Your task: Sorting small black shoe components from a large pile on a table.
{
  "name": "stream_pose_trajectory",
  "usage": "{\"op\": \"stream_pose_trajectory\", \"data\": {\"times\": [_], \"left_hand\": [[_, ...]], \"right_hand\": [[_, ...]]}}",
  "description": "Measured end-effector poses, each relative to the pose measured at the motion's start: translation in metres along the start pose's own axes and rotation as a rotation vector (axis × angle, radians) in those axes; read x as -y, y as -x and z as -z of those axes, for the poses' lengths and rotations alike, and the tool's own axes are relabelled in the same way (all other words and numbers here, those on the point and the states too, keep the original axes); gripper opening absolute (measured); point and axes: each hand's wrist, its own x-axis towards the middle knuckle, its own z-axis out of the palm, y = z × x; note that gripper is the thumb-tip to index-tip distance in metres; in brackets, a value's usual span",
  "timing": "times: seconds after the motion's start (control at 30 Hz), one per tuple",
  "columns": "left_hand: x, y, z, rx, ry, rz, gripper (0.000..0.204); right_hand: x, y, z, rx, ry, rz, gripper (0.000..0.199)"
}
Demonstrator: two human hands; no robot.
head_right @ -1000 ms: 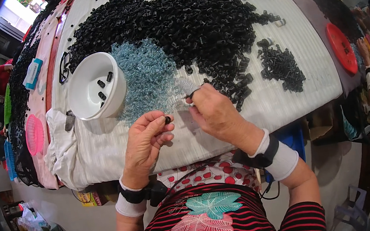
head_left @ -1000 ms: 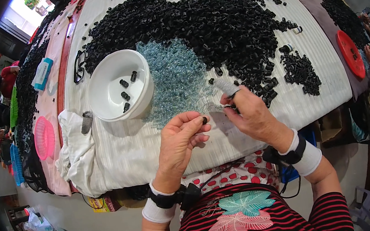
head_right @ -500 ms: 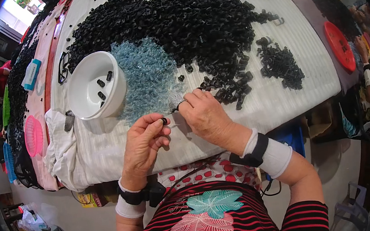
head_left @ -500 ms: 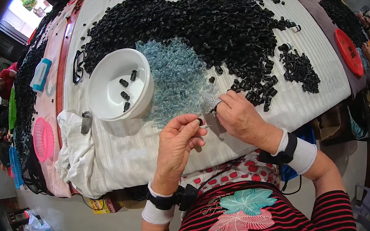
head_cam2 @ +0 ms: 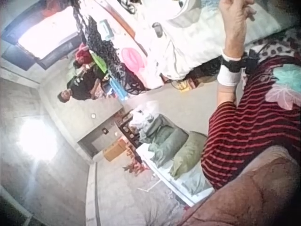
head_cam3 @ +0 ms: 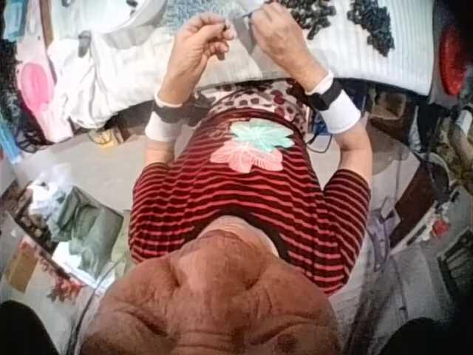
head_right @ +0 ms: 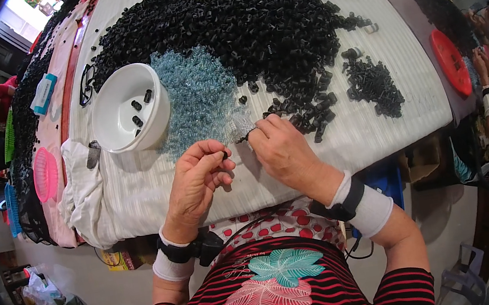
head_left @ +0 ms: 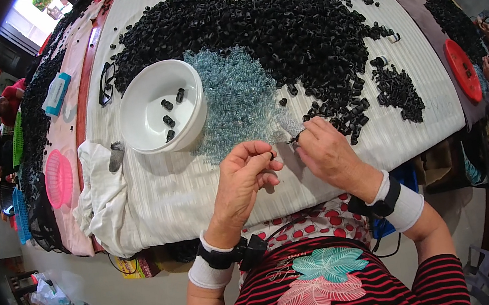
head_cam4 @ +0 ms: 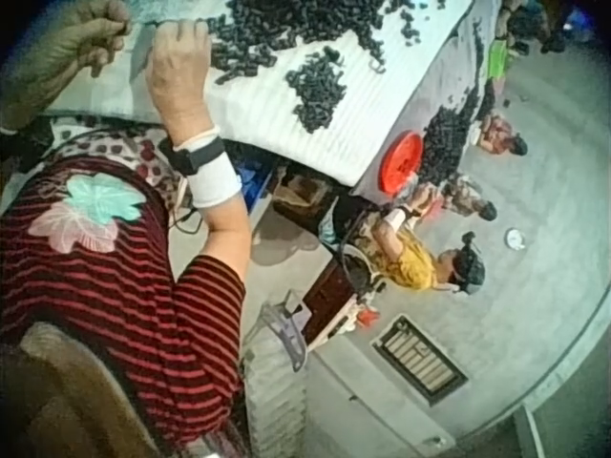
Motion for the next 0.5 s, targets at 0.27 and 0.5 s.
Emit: {"op": "stream_pose_trajectory", "data": {"times": [0.27,0.5], "left_hand": [[0.002,0.003,0.007,0.015,-0.053,0.033,0.009],[0.001,0.001,0.003,0.027,-0.089,0.026,0.013]], "right_hand": [[0.006,-0.004,-0.007,-0.041,0.023,0.010,0.011],[0.000,0.004,-0.005,0.014,0.071,-0.001,0.013]]}}
